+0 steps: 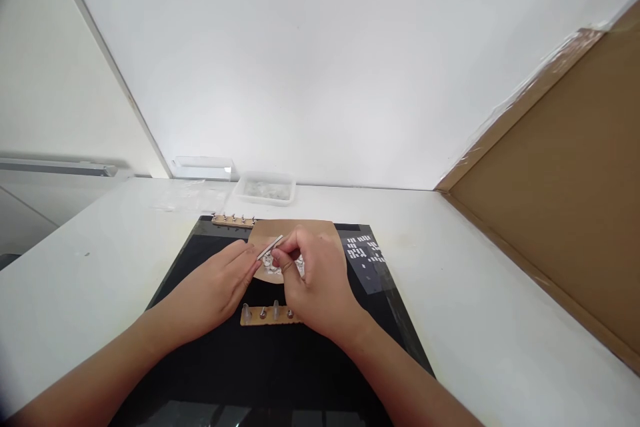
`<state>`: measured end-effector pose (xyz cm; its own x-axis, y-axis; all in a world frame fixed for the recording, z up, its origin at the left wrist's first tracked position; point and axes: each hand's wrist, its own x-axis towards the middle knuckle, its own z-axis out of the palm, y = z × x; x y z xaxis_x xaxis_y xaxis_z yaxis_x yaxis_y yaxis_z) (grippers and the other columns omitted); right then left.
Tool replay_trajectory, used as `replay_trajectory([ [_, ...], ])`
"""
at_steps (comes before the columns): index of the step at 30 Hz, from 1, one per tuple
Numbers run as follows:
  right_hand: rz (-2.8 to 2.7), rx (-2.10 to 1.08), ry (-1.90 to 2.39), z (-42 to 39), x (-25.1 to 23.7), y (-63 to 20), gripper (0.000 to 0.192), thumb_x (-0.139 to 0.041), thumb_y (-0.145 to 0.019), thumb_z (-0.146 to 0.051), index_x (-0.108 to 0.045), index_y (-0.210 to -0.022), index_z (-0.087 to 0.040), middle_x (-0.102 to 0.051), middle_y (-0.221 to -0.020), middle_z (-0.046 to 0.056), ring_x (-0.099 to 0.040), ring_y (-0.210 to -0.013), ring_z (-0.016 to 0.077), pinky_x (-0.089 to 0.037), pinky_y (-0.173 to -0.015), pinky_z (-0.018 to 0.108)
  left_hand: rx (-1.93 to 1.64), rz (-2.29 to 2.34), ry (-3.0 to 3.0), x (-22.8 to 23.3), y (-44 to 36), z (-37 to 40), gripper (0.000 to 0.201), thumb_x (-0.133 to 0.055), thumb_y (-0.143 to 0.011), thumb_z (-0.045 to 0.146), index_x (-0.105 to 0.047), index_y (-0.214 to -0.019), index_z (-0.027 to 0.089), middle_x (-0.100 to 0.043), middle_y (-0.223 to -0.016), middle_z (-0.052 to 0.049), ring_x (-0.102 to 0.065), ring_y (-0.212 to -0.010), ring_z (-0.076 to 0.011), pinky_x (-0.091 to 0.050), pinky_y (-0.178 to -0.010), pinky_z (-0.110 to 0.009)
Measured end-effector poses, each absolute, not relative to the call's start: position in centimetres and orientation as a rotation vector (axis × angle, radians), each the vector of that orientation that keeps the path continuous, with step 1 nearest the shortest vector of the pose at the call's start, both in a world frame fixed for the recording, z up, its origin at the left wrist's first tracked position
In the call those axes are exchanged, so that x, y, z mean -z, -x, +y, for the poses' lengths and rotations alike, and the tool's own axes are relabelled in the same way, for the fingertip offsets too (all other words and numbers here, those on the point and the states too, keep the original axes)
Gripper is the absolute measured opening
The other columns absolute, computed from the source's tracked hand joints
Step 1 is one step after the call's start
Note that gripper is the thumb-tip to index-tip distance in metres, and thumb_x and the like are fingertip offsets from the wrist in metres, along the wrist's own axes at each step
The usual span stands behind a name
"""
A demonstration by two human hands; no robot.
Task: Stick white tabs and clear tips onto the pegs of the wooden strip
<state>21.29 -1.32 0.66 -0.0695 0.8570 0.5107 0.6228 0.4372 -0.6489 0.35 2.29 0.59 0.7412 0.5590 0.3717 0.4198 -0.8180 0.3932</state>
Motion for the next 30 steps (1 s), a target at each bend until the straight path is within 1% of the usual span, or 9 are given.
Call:
replay_trajectory([
  [3, -1.755, -0.302, 1.265, -1.2, -0.5, -21.1, 0.016, -0.058, -0.101, -0.023, -0.057, -0.085, -0.025, -0.073, -0.082, 0.000, -0.066, -0.073, 0.0193, -0.046, -0.069, 0.036, -0.686, 0.776, -2.700, -0.4, -0.3, 2.3, 0.036, -0.036, -0.111, 0.015, -0.050, -0.145, 0.016, -0.067, -0.117, -0.013, -0.065, -0.114, -0.0270, -0.062, -0.092, -0.044],
  [6, -1.849, -0.292, 1.258, -1.2, -0.3, -20.9, 0.015, -0.059, -0.100, -0.021, -0.056, -0.085, -0.025, -0.073, -0.080, 0.000, -0.066, -0.071, 0.0196, -0.045, -0.072, 0.039, -0.648, 0.802, -2.720, -0.3, -0.2, 2.2, 0.041, -0.036, -0.110, 0.012, -0.046, -0.150, 0.016, -0.067, -0.118, -0.014, -0.065, -0.113, -0.0278, -0.063, -0.090, -0.045],
  [9, -1.826, -0.153, 1.259, -1.1, -0.3, -20.9, 0.014, -0.059, -0.099, -0.020, -0.056, -0.087, -0.024, -0.074, -0.082, 0.000, -0.066, -0.073, 0.0200, -0.043, -0.076, 0.041, -0.682, 0.783, -2.727, -0.3, -0.2, 2.2, 0.045, -0.037, -0.110, 0.011, -0.042, -0.154, 0.017, -0.067, -0.126, -0.014, -0.065, -0.115, -0.0265, -0.062, -0.098, -0.047],
  [11, -1.781, -0.103, 1.273, -1.2, -0.3, -20.8, 0.014, -0.059, -0.100, -0.020, -0.056, -0.086, -0.024, -0.073, -0.083, 0.000, -0.066, -0.074, 0.0201, -0.042, -0.076, 0.040, -0.704, 0.769, -2.730, -0.3, -0.2, 2.3, 0.046, -0.038, -0.109, 0.011, -0.041, -0.155, 0.018, -0.066, -0.128, -0.014, -0.065, -0.116, -0.0256, -0.061, -0.102, -0.047],
  [15, -1.821, -0.178, 1.290, -1.2, -0.2, -20.8, 0.016, -0.058, -0.100, -0.020, -0.056, -0.085, -0.024, -0.071, -0.078, -0.002, -0.065, -0.070, 0.0192, -0.041, -0.072, 0.039, -0.662, 0.818, -2.747, -0.4, -0.2, 2.2, 0.045, -0.038, -0.108, 0.011, -0.042, -0.153, 0.016, -0.068, -0.120, -0.014, -0.067, -0.110, -0.0270, -0.065, -0.089, -0.044],
  [20, -1.716, -0.094, 1.287, -1.0, -0.4, -20.9, 0.014, -0.058, -0.101, -0.022, -0.058, -0.087, -0.025, -0.072, -0.081, -0.001, -0.065, -0.071, 0.0193, -0.042, -0.074, 0.039, -0.668, 0.826, -2.797, -0.4, -0.2, 1.9, 0.050, -0.037, -0.108, 0.010, -0.038, -0.157, 0.015, -0.067, -0.122, -0.016, -0.065, -0.111, -0.0295, -0.065, -0.081, -0.044],
  [22, -1.745, -0.121, 1.270, -1.0, -0.4, -21.0, 0.015, -0.058, -0.101, -0.022, -0.057, -0.086, -0.025, -0.072, -0.081, -0.001, -0.065, -0.071, 0.0191, -0.043, -0.074, 0.039, -0.707, 0.807, -2.789, -0.4, -0.3, 1.8, 0.047, -0.036, -0.109, 0.012, -0.040, -0.156, 0.013, -0.068, -0.122, -0.017, -0.066, -0.112, -0.0297, -0.065, -0.084, -0.045],
  [26, -1.656, -0.298, 1.253, -0.7, -0.1, -21.6, 0.018, -0.061, -0.104, -0.030, -0.058, -0.087, -0.025, -0.072, -0.083, 0.000, -0.068, -0.075, 0.0193, -0.048, -0.076, 0.039, -0.780, 0.837, -2.651, -0.5, -0.5, 2.0, 0.040, -0.034, -0.113, 0.020, -0.050, -0.149, 0.015, -0.070, -0.125, -0.015, -0.066, -0.120, -0.0271, -0.061, -0.102, -0.047],
  [30, -1.544, -0.433, 1.186, -0.5, 0.5, -21.9, 0.018, -0.064, -0.105, -0.036, -0.059, -0.091, -0.025, -0.070, -0.087, 0.001, -0.069, -0.076, 0.0187, -0.054, -0.075, 0.037, -0.780, 0.896, -2.498, -1.0, -0.4, 2.4, 0.038, -0.030, -0.116, 0.031, -0.058, -0.139, 0.019, -0.072, -0.114, -0.010, -0.068, -0.120, -0.0262, -0.061, -0.102, -0.045],
])
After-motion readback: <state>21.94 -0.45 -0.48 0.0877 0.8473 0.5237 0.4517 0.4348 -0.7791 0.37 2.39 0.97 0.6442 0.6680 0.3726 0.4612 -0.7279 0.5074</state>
